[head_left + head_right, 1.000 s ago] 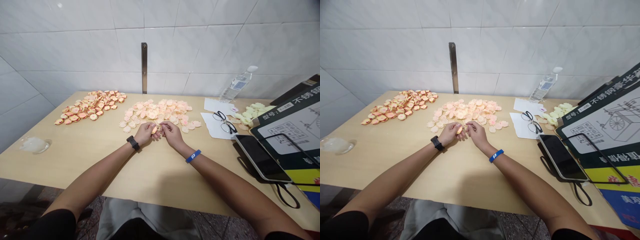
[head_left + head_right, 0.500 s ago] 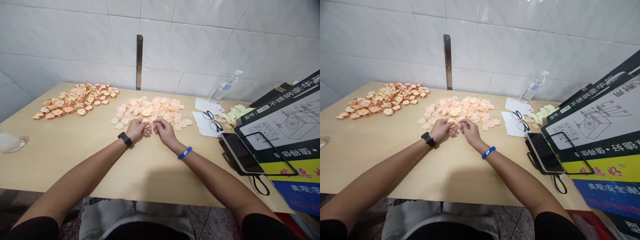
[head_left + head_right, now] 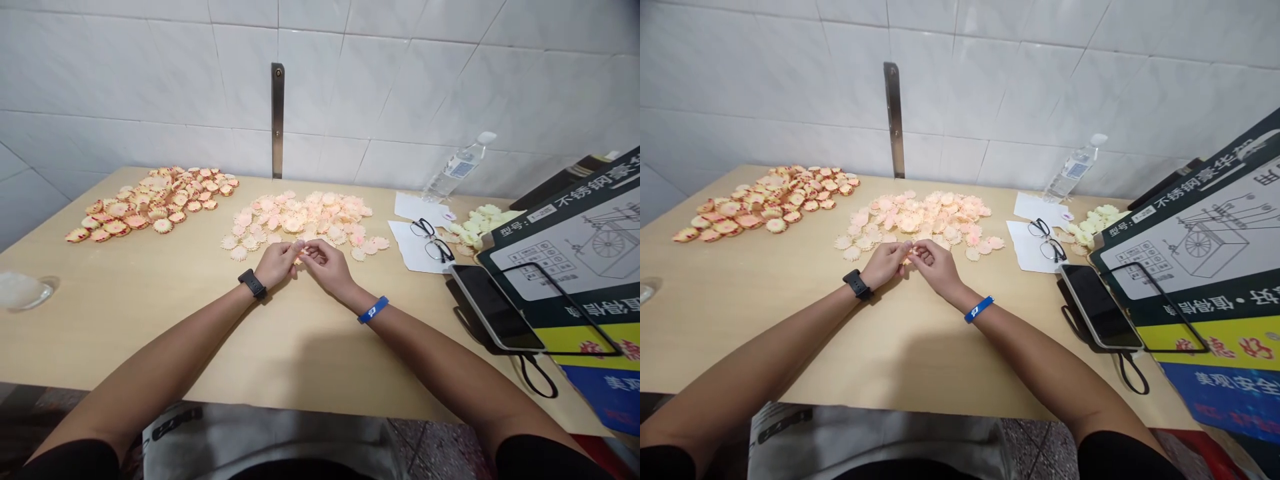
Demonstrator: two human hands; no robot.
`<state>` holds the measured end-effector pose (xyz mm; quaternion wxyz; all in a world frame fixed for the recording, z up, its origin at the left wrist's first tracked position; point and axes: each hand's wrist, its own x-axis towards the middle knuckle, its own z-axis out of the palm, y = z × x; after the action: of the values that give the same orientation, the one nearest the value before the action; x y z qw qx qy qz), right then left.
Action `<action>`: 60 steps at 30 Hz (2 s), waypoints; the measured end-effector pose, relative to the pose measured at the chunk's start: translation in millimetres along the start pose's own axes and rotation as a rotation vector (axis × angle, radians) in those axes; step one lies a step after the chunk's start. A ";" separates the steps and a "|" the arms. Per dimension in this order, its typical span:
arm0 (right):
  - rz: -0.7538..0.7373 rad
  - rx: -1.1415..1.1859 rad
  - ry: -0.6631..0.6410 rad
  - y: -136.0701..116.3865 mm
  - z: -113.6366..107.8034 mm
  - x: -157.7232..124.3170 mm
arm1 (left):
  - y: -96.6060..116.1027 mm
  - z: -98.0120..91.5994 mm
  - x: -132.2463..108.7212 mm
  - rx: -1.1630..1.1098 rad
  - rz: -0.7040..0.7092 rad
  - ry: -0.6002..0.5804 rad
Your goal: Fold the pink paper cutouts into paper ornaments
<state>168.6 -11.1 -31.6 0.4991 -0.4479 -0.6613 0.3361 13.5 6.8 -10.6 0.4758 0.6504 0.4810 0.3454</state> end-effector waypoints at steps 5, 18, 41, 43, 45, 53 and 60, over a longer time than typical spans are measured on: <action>-0.091 -0.198 0.047 1.6 -3.1 4.2 | -5.0 0.3 -0.4 -0.046 0.023 -0.104; 0.133 0.112 0.373 24.6 -34.9 32.9 | 2.2 -6.1 -0.3 0.074 0.083 -0.068; -0.255 -0.442 0.066 22.4 -29.3 22.6 | 4.0 -4.2 3.7 -0.306 -0.204 -0.019; -0.232 -0.433 0.069 22.7 -29.4 23.1 | 4.1 -4.5 3.3 -0.350 -0.172 -0.049; -0.216 -0.426 0.096 22.6 -29.7 23.5 | 3.9 -4.3 3.0 -0.383 -0.164 -0.067; -0.197 -0.382 0.096 23.3 -31.4 24.8 | 2.4 -4.3 5.5 -0.275 -0.161 0.078; -0.115 -0.196 0.044 4.4 -25.3 18.5 | 4.2 -1.3 1.6 -0.085 -0.130 0.141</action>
<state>192.2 7.7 -21.9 0.4860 -0.4630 -0.7045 0.2307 14.0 8.4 -6.2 0.4893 0.5712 0.5394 0.3787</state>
